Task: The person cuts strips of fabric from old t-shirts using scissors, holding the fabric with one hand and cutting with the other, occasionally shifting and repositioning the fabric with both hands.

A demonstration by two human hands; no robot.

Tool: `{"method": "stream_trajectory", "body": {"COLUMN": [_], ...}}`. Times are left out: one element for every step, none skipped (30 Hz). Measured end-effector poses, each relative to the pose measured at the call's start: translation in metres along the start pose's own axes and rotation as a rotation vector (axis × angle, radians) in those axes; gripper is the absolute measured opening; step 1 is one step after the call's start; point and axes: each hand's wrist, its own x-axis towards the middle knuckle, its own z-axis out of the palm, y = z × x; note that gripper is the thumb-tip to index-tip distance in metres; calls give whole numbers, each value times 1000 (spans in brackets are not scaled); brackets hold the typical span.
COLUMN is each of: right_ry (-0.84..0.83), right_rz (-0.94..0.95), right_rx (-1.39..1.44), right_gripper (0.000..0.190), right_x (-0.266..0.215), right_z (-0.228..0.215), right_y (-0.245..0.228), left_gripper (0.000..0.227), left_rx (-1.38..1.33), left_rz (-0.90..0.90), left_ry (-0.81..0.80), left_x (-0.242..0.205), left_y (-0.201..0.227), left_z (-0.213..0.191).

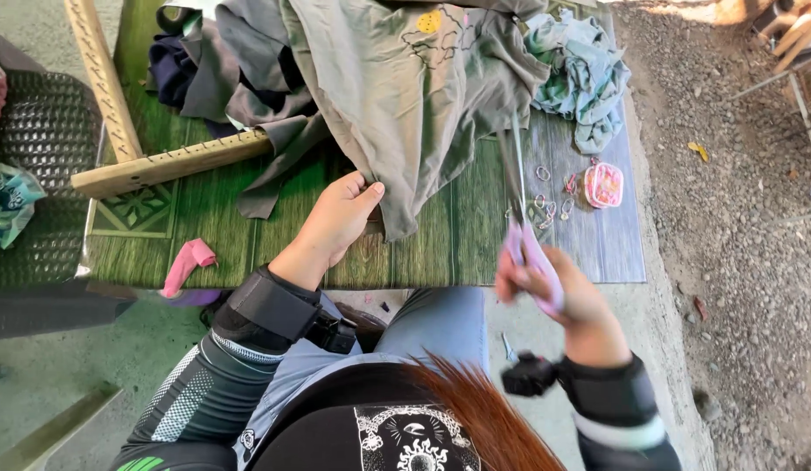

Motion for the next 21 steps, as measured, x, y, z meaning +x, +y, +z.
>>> {"method": "stream_trajectory", "body": {"right_ry": [9, 155, 292, 293, 338, 383, 373, 390, 411, 404, 420, 436, 441, 458, 472, 473, 463, 454, 457, 455, 447], "right_rz": [-4, -34, -64, -68, -96, -125, -132, -155, -173, -176, -170, -164, -165, -164, -159, -156, -188, -220, -222, -254, -287], "right_rx": [-1, -83, -165, -164, -234, -304, -303, -357, -412, -411, -448, -484, -483, -467, -451, -451, -432, -413, -413, -421, -431], "right_gripper": [50, 36, 25, 25, 25, 25, 25, 27, 29, 29, 26, 24, 24, 22, 20, 20, 20, 21, 21, 22, 24], "right_x": [20, 40, 63, 79, 96, 113, 120, 127, 132, 134, 135, 136, 137, 137, 137, 137, 137, 138, 138, 137, 138], "right_z": [18, 37, 55, 65, 76, 88, 92, 96, 100, 101, 102, 103, 104, 104, 105, 106, 107, 107, 108, 109, 111], "right_y": [-8, -16, -25, -24, -22, -21, -21, -22, -22, -21, -20, -18, -17, -16, -14, -13, -11, -10, -10, -10, -10], "left_gripper": [29, 26, 24, 24, 24, 23, 23, 22, 22, 22, 23, 25, 25, 23, 23, 23, 23, 23, 23, 23, 25], "left_rx": [2, -2, -6, -3, -61, -119, -116, -135, -156, -156, -110, -63, -61, -54, -51, -52, -65, -78, -76, -56, -39], "left_rz": [0, 10, 24, 27, -35, -97, -89, -81, -78, -74, -100, -127, -128, -119, -111, -114, -102, -89, -89, -65, -38], "left_ry": [-10, -10, -3, -5, -13, -21, -12, -45, -81, -74, -68, -62, -67, -81, -92, -93, -85, -76, -79, -66, -49], "left_x": [-1, -2, -4, -8, -14, -20, -21, -21, -23, -23, -23, -23, -23, -23, -24, -24, -23, -22, -20, -19, -18], "left_y": [1, 3, 5, 9, 13, 16, 18, 20, 20, 22, 23, 23, 25, 27, 28, 26, 26, 25, 24, 23, 22], "left_z": [5, 9, 12, 18, 22, 26, 23, 21, 20, 15, 11, 7, 7, 7, 7, 7, 7, 7, 6, 5, 4]}}
